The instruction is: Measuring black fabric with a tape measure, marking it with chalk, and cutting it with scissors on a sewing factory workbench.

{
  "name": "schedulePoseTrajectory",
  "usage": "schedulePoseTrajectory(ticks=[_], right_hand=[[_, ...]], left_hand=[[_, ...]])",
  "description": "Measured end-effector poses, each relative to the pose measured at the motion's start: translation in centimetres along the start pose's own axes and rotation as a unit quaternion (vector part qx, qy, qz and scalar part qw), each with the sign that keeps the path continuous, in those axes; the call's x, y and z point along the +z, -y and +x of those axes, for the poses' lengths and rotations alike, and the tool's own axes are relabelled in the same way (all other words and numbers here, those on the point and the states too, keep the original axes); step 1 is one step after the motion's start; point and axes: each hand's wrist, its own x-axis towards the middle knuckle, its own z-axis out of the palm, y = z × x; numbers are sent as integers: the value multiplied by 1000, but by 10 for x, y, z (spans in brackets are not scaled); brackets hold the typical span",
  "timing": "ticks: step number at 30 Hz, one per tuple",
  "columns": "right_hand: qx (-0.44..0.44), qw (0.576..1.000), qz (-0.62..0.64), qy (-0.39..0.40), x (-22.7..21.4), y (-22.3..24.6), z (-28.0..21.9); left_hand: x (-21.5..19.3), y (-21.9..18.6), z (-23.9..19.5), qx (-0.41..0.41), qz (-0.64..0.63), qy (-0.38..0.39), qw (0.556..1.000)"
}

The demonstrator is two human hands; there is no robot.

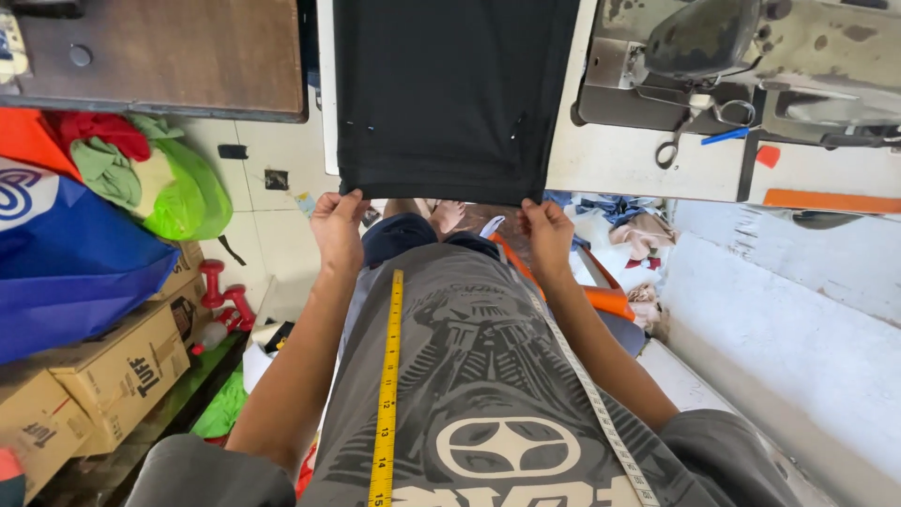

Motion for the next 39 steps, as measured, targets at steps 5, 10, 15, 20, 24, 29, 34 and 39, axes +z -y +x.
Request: schedulePoseTrajectory(ticks=[5,10,15,20,24,29,34,39], right_hand=[[-15,999,-32,-10,7,-2,-7],[-41,997,-61,4,2,-4,-5],[-267,905,-328,-33,4,53,-23],[-404,804,-430,-75,54,107,-30],[-299,813,-496,-70,70,104,-1],[-136,865,-483,-3,60,90,40],[-112,869,-481,22,55,86,36],[-96,899,-426,28,69,114,-22]], left_hand=[[5,-17,-19,-1,25,15,1000],[-6,-12,-9,26,52,44,997],[4,-25,-7,27,69,42,996],[10,-35,-6,43,97,26,994],[15,-64,-16,88,232,-5,969],[60,-100,-1,468,533,-52,703],[57,-92,33,425,604,-47,673],[41,-82,37,369,628,-12,685]])
